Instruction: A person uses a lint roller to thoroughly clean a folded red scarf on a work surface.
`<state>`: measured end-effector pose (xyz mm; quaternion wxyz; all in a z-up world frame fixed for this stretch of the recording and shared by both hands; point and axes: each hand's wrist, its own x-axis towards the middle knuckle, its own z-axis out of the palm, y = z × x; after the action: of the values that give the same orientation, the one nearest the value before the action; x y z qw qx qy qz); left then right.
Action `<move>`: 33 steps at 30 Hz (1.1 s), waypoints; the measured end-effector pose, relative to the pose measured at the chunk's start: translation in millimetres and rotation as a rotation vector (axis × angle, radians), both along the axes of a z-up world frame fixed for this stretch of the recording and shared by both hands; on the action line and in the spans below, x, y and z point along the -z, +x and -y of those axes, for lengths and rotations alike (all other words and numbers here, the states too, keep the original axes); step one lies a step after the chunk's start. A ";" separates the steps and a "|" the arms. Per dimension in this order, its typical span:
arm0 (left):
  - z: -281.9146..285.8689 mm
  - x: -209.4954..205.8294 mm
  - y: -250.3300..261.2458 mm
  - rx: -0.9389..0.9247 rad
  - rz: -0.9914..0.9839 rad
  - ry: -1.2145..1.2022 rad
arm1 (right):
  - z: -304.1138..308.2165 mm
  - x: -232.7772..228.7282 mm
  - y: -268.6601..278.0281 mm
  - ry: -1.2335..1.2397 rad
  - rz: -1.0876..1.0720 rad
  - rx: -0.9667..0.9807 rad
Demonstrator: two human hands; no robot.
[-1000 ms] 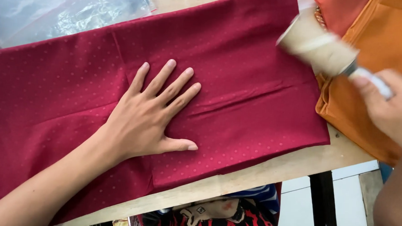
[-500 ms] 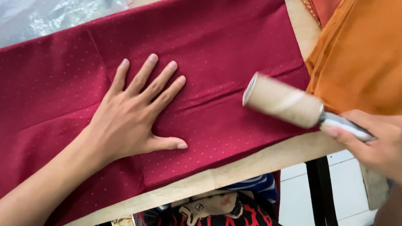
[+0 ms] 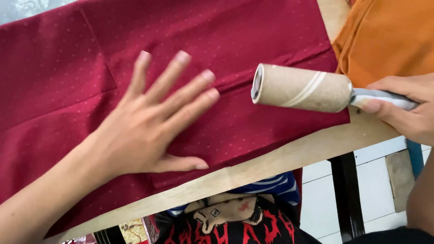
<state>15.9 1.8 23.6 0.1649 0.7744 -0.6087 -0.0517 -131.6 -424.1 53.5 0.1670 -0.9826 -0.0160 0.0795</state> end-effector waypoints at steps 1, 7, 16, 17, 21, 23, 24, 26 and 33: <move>-0.3 2.4 -3.6 -0.005 -0.004 0.002 | -0.7 2.4 -0.1 0.002 -0.004 -0.005; 1.0 14.2 -11.9 0.029 0.082 0.034 | 4.5 23.5 -1.4 0.136 0.056 -0.128; 0.8 14.6 -11.9 -0.009 0.094 0.078 | 59.1 25.5 -17.9 -0.016 -0.276 -0.156; 0.9 14.7 -12.2 -0.010 0.100 0.078 | 53.4 24.1 -11.8 -0.072 -0.260 -0.092; 1.6 14.0 -12.2 -0.010 0.118 0.077 | 2.0 3.1 6.9 -0.098 -0.175 0.088; 1.6 13.9 -12.5 -0.010 0.121 0.080 | 29.1 26.0 -3.6 -0.004 -0.232 -0.010; 1.9 13.8 -12.2 -0.011 0.123 0.081 | 42.9 37.1 -8.4 0.093 -0.285 -0.110; 1.9 13.1 -12.4 -0.012 0.124 0.085 | 44.2 25.2 -12.3 0.106 -0.281 -0.104; 2.5 8.3 -11.5 -0.004 0.078 0.079 | 75.2 20.6 -29.3 0.026 -0.315 0.255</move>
<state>4.4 -0.7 15.4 0.1103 0.7830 -0.6105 -0.0452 -160.9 -499.3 33.0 0.1887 -0.9499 0.1337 0.2103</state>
